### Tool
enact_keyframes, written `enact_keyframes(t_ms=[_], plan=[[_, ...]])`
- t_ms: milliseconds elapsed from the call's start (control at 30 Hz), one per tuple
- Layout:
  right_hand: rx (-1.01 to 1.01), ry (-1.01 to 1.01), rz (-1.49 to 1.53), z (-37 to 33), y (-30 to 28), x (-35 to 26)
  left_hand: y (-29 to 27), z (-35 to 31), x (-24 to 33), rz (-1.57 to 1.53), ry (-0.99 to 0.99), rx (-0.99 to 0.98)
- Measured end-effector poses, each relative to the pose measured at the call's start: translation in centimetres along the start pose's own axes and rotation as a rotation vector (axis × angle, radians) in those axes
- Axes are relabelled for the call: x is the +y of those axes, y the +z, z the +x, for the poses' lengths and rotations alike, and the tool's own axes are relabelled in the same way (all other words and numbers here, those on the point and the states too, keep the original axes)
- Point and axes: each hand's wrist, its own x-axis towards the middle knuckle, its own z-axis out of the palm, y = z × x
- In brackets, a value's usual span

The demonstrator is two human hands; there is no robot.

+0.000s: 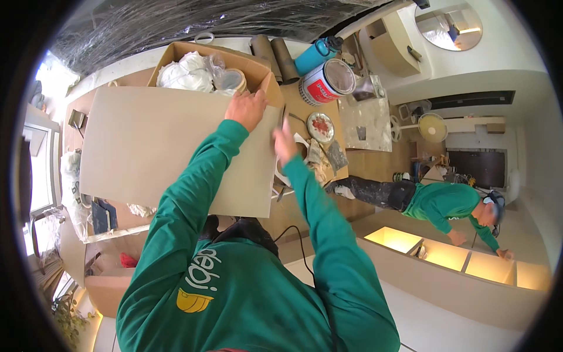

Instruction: The person uses a sanding block to smooth a flat board, wipes the surface with a cloth, and uses a scraper to clean the edges while working at a table.

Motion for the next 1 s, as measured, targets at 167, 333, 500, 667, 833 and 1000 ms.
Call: enact_keyframes(t_ms=[167, 333, 500, 667, 833, 1000], plan=[[0.049, -0.023, -0.013, 0.0, -0.4, 1.4, 0.1, 0.8, 0.0, -0.004, 0.004, -0.029], [-0.095, -0.099, -0.243, -21.4, 1.9, 5.6, -0.2, 0.7, -0.8, -0.017, -0.036, -0.030], [-0.045, -0.052, -0.233, -16.1, 1.0, 5.3, -0.1, 0.7, 0.0, -0.010, -0.023, -0.041], [0.005, -0.152, -0.173, -9.5, 1.1, 2.6, -0.4, 0.8, 0.3, -0.006, -0.018, -0.072], [-0.109, -0.058, -0.174, -21.8, 1.6, 5.0, 0.2, 0.5, -0.6, -0.020, -0.036, -0.040], [-0.016, -0.002, -0.086, -11.0, 1.4, 1.6, 0.6, 0.9, -0.1, -0.028, -0.027, -0.029]])
